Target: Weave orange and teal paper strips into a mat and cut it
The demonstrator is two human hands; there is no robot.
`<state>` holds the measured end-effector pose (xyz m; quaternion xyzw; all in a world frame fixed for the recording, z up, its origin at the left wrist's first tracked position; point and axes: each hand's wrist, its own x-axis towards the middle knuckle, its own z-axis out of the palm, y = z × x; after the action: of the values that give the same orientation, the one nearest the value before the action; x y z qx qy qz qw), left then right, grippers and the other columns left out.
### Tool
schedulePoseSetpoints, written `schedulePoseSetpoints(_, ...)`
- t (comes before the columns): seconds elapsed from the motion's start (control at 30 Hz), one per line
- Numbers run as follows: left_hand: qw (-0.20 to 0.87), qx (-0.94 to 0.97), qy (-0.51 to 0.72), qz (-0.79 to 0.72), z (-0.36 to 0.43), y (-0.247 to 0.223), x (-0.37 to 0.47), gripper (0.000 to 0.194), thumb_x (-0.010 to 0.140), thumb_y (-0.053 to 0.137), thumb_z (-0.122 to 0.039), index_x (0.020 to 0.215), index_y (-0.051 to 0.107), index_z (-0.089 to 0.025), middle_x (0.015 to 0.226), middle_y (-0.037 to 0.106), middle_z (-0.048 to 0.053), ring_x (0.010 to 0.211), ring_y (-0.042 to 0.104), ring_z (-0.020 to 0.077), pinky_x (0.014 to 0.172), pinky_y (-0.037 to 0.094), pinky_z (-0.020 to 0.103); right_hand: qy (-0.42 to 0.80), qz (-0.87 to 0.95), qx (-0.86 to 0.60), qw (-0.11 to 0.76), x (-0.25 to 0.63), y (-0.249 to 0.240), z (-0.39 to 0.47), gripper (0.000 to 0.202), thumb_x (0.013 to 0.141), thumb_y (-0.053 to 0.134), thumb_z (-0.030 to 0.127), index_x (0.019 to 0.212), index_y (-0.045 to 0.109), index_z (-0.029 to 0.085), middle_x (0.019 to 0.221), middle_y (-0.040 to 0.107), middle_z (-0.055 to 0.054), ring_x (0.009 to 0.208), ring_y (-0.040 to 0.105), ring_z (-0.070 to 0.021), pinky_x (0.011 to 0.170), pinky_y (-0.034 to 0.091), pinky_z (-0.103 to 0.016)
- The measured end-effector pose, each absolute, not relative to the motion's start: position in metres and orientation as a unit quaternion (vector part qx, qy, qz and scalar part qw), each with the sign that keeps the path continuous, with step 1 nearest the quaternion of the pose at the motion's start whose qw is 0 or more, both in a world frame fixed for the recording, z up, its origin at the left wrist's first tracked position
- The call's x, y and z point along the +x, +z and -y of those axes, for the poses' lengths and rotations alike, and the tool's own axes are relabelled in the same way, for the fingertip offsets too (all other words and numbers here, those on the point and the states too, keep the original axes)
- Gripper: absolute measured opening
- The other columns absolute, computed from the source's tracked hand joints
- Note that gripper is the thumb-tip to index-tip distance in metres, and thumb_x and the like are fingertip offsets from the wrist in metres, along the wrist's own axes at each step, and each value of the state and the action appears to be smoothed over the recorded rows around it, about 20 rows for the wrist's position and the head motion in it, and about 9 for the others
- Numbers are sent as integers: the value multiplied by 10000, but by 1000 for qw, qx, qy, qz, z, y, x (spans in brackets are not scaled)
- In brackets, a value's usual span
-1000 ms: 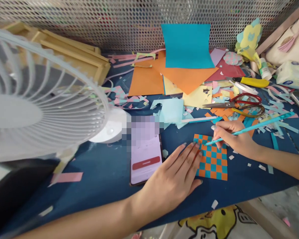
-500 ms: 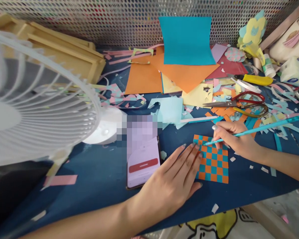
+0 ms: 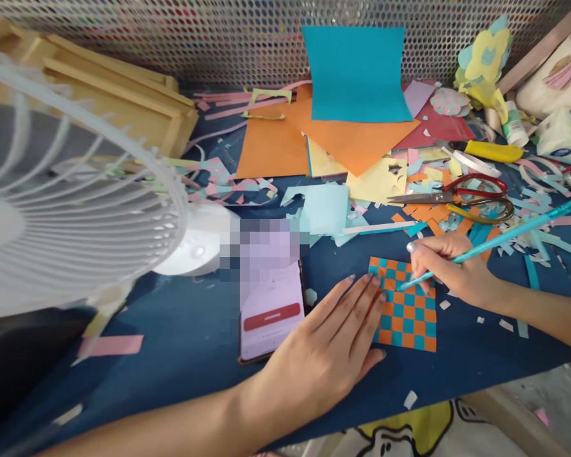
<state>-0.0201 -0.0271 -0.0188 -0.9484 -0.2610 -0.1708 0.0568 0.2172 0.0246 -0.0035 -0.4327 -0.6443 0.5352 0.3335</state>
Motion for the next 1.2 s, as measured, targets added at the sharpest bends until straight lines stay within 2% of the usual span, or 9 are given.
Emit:
schedulePoseSetpoints(0.23,64,-949,-167,260,26,-17,-19,413,1010,473,-322,1272,621,-39,1335,657,158,1263,605,287,1134,423,425,528,642,-436,344,217,-2,-24,510,984,531,477,569,547,179,486,557,25,417,586,-98,445,474,-206)
schedulePoseSetpoints(0.4,61,-948,-173,260,26,-18,-19,410,1014,470,-317,1269,620,-34,1330,660,160,1262,606,286,1139,414,425,538,646,-435,321,218,-3,-23,525,997,512,420,531,533,180,418,521,33,366,533,-86,417,455,-193)
schedulePoseSetpoints(0.6,61,-948,-174,259,26,-18,-19,403,1020,454,-300,1264,622,-27,1319,666,164,1243,619,289,1130,416,429,527,649,-431,340,219,-4,-22,479,1004,502,373,569,555,177,470,562,25,404,563,-91,447,473,-203)
schedulePoseSetpoints(0.73,58,-947,-178,260,26,-18,-18,396,1022,450,-298,1255,628,-31,1312,671,158,1240,621,284,1137,406,425,536,657,-426,315,219,-2,-22,523,1007,492,376,524,528,179,401,520,28,363,515,-86,414,439,-195)
schedulePoseSetpoints(0.93,65,-947,-177,258,27,-19,-20,406,1025,441,-304,1256,626,-26,1311,672,161,1240,621,288,1138,401,430,527,652,-435,330,219,-2,-22,502,1005,491,382,548,539,179,437,544,25,383,549,-89,430,463,-196)
schedulePoseSetpoints(1.1,61,-948,-175,257,26,-18,-20,411,1034,420,-306,1259,628,-33,1320,667,152,1243,620,284,1136,401,422,536,659,-421,319,220,-5,-21,548,1008,499,396,505,516,179,394,494,35,352,514,-78,403,442,-185)
schedulePoseSetpoints(1.2,63,-948,-173,259,26,-18,-20,414,1030,432,-314,1264,626,-33,1324,664,156,1243,619,284,1135,406,425,534,656,-414,338,221,-2,-22,526,1013,498,388,534,552,177,418,537,26,380,553,-84,435,470,-192)
